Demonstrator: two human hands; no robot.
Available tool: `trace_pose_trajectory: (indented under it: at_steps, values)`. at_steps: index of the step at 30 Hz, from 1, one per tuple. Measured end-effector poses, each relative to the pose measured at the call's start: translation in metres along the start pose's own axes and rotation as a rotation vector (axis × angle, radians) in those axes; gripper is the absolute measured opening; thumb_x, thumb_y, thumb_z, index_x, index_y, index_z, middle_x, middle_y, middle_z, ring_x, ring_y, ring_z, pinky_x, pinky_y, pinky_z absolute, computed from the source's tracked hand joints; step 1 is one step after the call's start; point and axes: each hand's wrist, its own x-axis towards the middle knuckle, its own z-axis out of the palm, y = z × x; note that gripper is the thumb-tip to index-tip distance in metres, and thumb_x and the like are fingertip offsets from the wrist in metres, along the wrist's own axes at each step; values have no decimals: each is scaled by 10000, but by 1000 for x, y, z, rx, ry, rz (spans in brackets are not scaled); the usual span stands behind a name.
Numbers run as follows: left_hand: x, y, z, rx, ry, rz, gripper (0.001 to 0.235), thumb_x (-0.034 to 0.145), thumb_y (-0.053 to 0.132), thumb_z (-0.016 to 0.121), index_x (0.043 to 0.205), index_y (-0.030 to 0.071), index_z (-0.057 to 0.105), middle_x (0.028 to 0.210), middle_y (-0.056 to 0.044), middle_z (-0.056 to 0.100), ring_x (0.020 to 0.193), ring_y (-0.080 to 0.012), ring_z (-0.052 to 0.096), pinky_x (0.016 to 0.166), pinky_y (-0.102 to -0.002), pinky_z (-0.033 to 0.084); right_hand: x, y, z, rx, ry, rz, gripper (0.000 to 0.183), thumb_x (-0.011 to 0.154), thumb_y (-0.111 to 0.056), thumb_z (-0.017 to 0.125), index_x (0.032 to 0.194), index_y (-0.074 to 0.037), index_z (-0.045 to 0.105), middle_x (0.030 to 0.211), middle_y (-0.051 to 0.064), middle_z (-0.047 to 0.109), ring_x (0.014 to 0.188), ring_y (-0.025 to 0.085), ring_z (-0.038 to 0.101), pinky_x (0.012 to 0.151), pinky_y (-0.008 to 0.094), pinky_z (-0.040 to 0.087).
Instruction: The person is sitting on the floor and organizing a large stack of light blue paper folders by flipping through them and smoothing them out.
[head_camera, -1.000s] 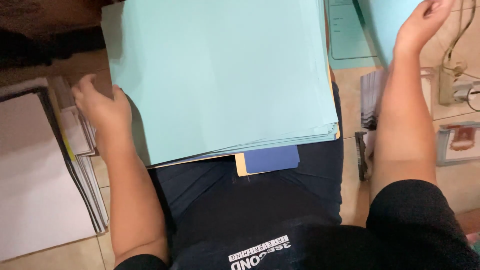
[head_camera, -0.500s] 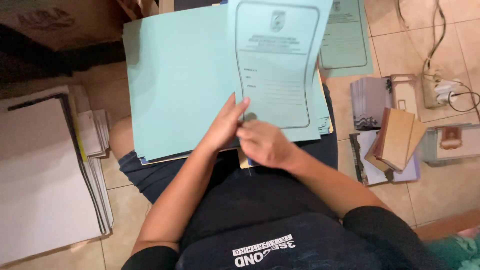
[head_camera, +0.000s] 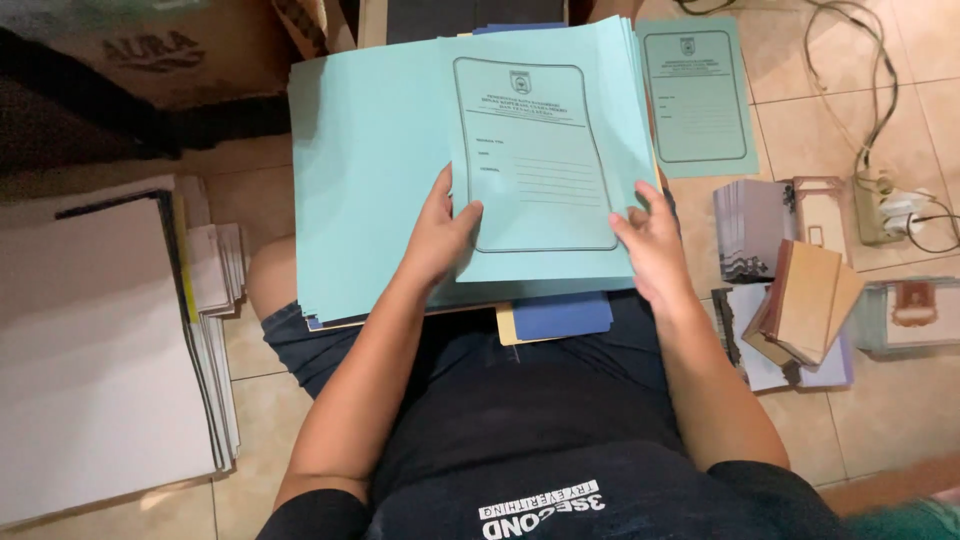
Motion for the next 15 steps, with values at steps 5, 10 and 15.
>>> trace_pose_trajectory:
  at_steps: [5,10,15]
  values:
    - [13,8,-36,1388,36,378,600,982,277,701,1523,101,512,1513,-146,527,1459,-376,407,1182,-497,363,45,40,-60,-386,102,-224,514,1003,-55,678,1501,-89,555,1143,150,724,951,207,699,849,367,528]
    - [22,7,-40,1507,-217,254,718,939,577,669,1530,195,530,1649,-66,414,1566,-373,229,1244,-625,140,46,41,-47,-462,139,-265,513,1004,-67,680,1499,-77,549,1148,174,723,1043,247,690,919,405,526]
    - [17,8,-42,1455,-248,247,824,897,673,658,1546,185,514,1643,-40,438,1576,-309,251,1284,-538,88,39,35,-28,-483,147,-191,530,1007,-104,681,1515,-132,531,1251,203,695,1171,339,674,1029,468,510]
